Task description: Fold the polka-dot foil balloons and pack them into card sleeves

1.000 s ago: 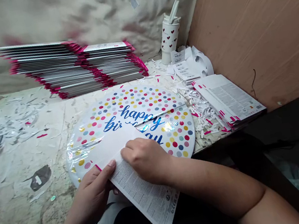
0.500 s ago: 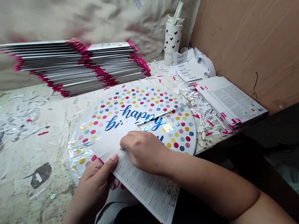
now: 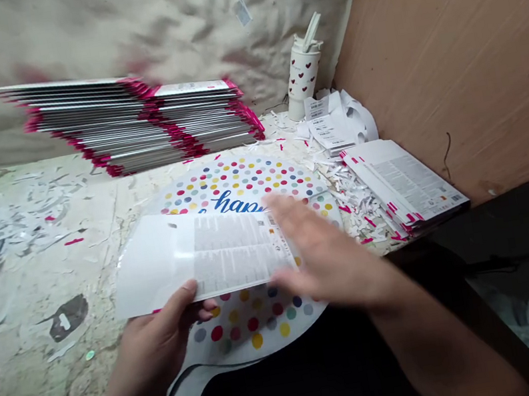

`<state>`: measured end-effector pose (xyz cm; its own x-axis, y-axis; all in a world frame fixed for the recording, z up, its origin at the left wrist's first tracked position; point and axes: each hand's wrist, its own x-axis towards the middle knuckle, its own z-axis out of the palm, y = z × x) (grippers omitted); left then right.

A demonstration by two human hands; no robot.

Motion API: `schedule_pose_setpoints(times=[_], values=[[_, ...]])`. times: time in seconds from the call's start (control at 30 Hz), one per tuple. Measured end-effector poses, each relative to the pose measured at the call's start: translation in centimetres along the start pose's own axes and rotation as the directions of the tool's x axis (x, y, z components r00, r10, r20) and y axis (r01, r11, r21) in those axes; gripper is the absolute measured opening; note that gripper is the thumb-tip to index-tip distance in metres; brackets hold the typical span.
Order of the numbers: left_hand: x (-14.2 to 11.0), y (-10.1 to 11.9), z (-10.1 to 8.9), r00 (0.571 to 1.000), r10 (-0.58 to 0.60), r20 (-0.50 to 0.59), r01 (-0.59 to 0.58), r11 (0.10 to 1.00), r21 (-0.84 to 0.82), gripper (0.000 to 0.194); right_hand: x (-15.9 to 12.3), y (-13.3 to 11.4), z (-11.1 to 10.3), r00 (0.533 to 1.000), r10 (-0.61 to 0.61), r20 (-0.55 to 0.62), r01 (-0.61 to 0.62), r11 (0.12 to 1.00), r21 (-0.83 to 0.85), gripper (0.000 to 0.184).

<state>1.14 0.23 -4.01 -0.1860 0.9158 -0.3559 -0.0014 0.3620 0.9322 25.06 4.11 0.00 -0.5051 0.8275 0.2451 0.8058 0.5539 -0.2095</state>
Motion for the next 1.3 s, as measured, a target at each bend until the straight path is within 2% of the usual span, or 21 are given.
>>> schedule_pose_setpoints(times=[0.03,0.07,0.1,0.13,0.17,0.23,0.3,0.37,0.4,0.47,0.57,0.63,0.7,0.73,0.8,0.87,0.93,1.03,1.17,1.2,1.3], values=[[-0.4,0.1,0.4,0.997,0.036,0.063,-0.040,0.997,0.060,0.029,0.2,-1.3,0.9,0.992,-0.123,-0.002,0.123,0.990,0.062,0.071],[-0.8,0.3,0.7,0.986,0.117,0.118,-0.130,0.985,0.113,0.028,0.5,-2.5,1.8,0.983,-0.167,-0.072,0.173,0.981,0.089,0.064],[-1.0,0.5,0.6,0.961,0.245,0.129,-0.264,0.952,0.157,0.033,1.0,-3.3,2.8,0.972,-0.175,-0.158,0.194,0.974,0.117,0.055],[-1.0,0.8,0.3,0.908,0.409,0.095,-0.420,0.881,0.219,0.044,1.5,-3.7,3.6,0.954,-0.170,-0.247,0.210,0.967,0.146,0.048],[-0.9,1.1,-0.3,0.823,0.567,0.038,-0.548,0.774,0.317,0.055,2.0,-3.6,4.2,0.929,-0.172,-0.327,0.241,0.953,0.183,0.042],[-0.1,1.5,-2.1,0.579,0.815,-0.015,-0.674,0.489,0.554,0.062,2.7,-2.4,5.0,0.870,-0.233,-0.434,0.363,0.899,0.244,0.035],[0.8,1.5,-3.6,0.391,0.900,0.194,-0.727,0.173,0.665,0.045,2.8,-0.9,5.5,0.825,-0.318,-0.467,0.467,0.849,0.247,0.029],[1.4,0.6,-4.3,0.251,0.845,0.473,-0.801,-0.093,0.592,0.035,2.0,-0.2,6.3,0.824,-0.376,-0.423,0.492,0.846,0.207,0.029],[1.6,-0.1,-4.3,0.208,0.791,0.575,-0.820,-0.180,0.544,0.033,1.3,-0.1,6.8,0.830,-0.398,-0.390,0.492,0.852,0.178,0.029],[1.7,-2.1,-3.7,0.204,0.676,0.708,-0.828,-0.267,0.493,0.032,-0.4,-0.5,8.0,0.836,-0.450,-0.314,0.504,0.856,0.114,0.027],[1.6,-5.0,-2.8,0.263,0.548,0.794,-0.835,-0.283,0.472,0.033,-2.9,-1.3,9.6,0.850,-0.480,-0.218,0.501,0.864,0.050,0.019],[1.6,-5.9,-2.4,0.279,0.527,0.802,-0.853,-0.248,0.460,0.033,-3.5,-1.5,9.9,0.868,-0.465,-0.176,0.481,0.874,0.067,0.017],[1.7,-5.6,-2.0,0.332,0.554,0.764,-0.863,-0.149,0.483,0.025,-3.1,-1.5,9.8,0.910,-0.393,-0.134,0.412,0.896,0.166,0.015],[1.9,-5.2,-1.8,0.389,0.568,0.725,-0.855,-0.070,0.513,0.021,-2.5,-1.4,9.6,0.941,-0.325,-0.097,0.339,0.911,0.233,0.015],[2.3,-3.9,-1.2,0.553,0.546,0.629,-0.792,0.110,0.601,0.015,-0.9,-1.2,9.1,0.992,-0.127,0.013,0.114,0.925,0.363,0.015],[2.8,-2.8,-0.4,0.701,0.458,0.547,-0.688,0.233,0.687,0.015,0.8,-0.9,8.7,0.989,0.059,0.133,-0.113,0.890,0.442,0.016],[3.3,-2.1,0.1,0.755,0.398,0.521,-0.637,0.257,0.727,0.019,2.2,-0.6,8.5,0.971,0.148,0.186,-0.219,0.860,0.460,0.023],[3.8,-2.0,0.3,0.711,0.432,0.554,-0.680,0.225,0.698,0.029,3.3,0.2,8.3,0.976,0.102,0.194,-0.178,0.885,0.431,0.029],[3.6,-2.5,0.0,0.660,0.414,0.627,-0.743,0.231,0.629,0.025,3.3,1.2,8.1,0.927,-0.153,0.341,-0.033,0.874,0.484,0.014],[3.4,-2.6,0.0,0.633,0.402,0.661,-0.766,0.204,0.609,0.022,3.0,1.4,8.0,0.913,-0.213,0.347,0.019,0.873,0.487,0.009],[2.7,-3.0,0.4,0.548,0.404,0.732,-0.819,0.082,0.568,0.016,2.2,1.4,8.1,0.907,-0.303,0.291,0.161,0.890,0.427,0.018]])
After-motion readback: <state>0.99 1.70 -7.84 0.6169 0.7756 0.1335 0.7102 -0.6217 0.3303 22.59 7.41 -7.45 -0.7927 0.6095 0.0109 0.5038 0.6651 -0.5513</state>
